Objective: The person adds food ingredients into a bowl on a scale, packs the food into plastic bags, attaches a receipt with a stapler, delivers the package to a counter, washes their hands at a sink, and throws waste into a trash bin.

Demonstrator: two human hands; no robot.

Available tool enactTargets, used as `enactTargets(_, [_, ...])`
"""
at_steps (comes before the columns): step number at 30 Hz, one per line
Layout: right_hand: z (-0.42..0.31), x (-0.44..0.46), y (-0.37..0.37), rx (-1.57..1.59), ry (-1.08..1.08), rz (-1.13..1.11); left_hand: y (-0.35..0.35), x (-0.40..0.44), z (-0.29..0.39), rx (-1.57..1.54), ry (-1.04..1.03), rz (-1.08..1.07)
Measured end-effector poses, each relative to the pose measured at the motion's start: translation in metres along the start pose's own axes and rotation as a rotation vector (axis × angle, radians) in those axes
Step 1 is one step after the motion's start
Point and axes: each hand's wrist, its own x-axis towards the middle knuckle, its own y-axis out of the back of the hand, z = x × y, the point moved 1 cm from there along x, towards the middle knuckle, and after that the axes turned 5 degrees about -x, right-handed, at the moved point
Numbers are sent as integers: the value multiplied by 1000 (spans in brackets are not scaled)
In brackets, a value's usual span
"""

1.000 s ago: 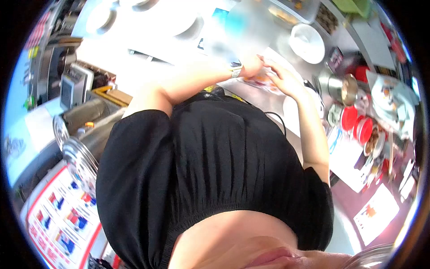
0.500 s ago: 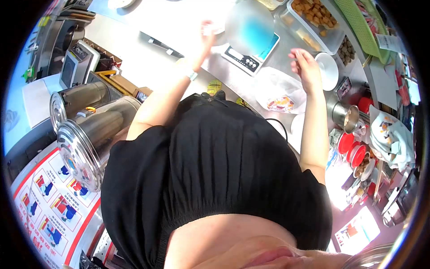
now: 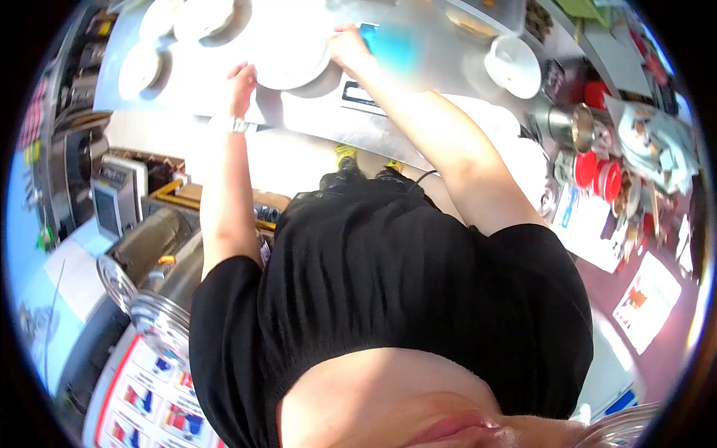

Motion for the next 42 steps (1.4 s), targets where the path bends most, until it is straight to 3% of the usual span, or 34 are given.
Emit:
enactTargets(1, [-4, -7, 16, 0, -15, 32, -18, -20, 16, 35, 32, 60])
enactTargets(5, [-29, -70, 95, 165, 41, -154, -38, -53, 33, 14, 93, -166])
enactTargets(8, [-30, -124, 175, 230, 9, -162, -101, -112, 44, 149, 146, -209])
enactTargets(11, [-1, -173, 251, 125, 16, -78, -155, -150, 19, 232, 213, -389])
enactTargets(15, [37, -238, 315, 127, -146, 109, -221, -182, -29, 146, 376, -709])
enactTargets(20, [100, -264, 337, 100, -272, 225, -260, -189, -95, 290, 424, -780])
enactTargets(27, [159, -210, 319, -195, -195, 297, -264, -153, -132, 572, 255, -682])
enactTargets(30, [157, -187, 314, -405, -141, 328, -258, -138, -141, 767, -34, -628])
enactTargets(34, [122, -180, 318, -584, -203, 313, -261, -160, -121, 881, -175, -586])
enactTargets(36, [117, -174, 325, -884, 337, 690, -252, -176, -127, 1002, -350, -325])
enactTargets(37, [115, -166, 328, -883, 352, 685, -247, -182, -138, 843, 4, -287])
enactTargets(39, [116, -153, 330, -560, -32, 247, -240, -188, -152, 637, 427, -356])
enactTargets(40, [119, -149, 330, -561, -21, 242, -239, -188, -152, 632, 421, -346])
enactTargets(42, [127, -147, 333, -455, 69, 321, -243, -187, -154, 232, 584, -409])
